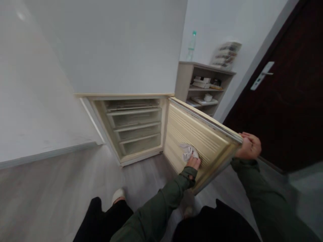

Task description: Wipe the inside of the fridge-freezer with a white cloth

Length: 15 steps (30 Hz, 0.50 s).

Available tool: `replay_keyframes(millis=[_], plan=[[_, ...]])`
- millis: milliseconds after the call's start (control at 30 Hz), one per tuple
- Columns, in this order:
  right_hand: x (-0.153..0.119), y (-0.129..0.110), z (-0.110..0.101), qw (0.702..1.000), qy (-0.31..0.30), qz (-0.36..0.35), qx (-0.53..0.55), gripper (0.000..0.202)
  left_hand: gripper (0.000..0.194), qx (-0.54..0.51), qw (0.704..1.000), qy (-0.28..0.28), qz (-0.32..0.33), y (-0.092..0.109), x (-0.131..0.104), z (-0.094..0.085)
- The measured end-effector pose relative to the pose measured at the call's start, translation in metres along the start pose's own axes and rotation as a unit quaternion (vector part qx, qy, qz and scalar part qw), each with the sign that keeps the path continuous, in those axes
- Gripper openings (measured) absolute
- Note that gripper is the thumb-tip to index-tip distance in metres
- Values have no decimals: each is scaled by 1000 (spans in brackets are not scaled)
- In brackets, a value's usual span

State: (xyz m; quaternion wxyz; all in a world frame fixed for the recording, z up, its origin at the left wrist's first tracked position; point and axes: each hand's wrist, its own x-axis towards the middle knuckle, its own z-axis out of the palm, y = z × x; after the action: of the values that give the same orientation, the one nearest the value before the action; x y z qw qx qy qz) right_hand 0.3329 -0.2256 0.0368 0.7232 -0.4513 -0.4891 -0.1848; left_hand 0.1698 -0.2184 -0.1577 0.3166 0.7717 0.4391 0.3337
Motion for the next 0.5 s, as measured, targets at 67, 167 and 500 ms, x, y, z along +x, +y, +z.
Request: replay_keyframes(millis=[67, 167, 500], plan=[[13, 14, 4, 1000, 15, 12, 1, 23, 52, 0, 998, -45, 39, 23, -17, 24], [31, 30, 9, 996, 7, 67, -52, 23, 60, -2, 990, -90, 111, 68, -35, 51], [70, 47, 18, 943, -145, 221, -202, 22, 74, 210, 975, -28, 64, 79, 46, -17]])
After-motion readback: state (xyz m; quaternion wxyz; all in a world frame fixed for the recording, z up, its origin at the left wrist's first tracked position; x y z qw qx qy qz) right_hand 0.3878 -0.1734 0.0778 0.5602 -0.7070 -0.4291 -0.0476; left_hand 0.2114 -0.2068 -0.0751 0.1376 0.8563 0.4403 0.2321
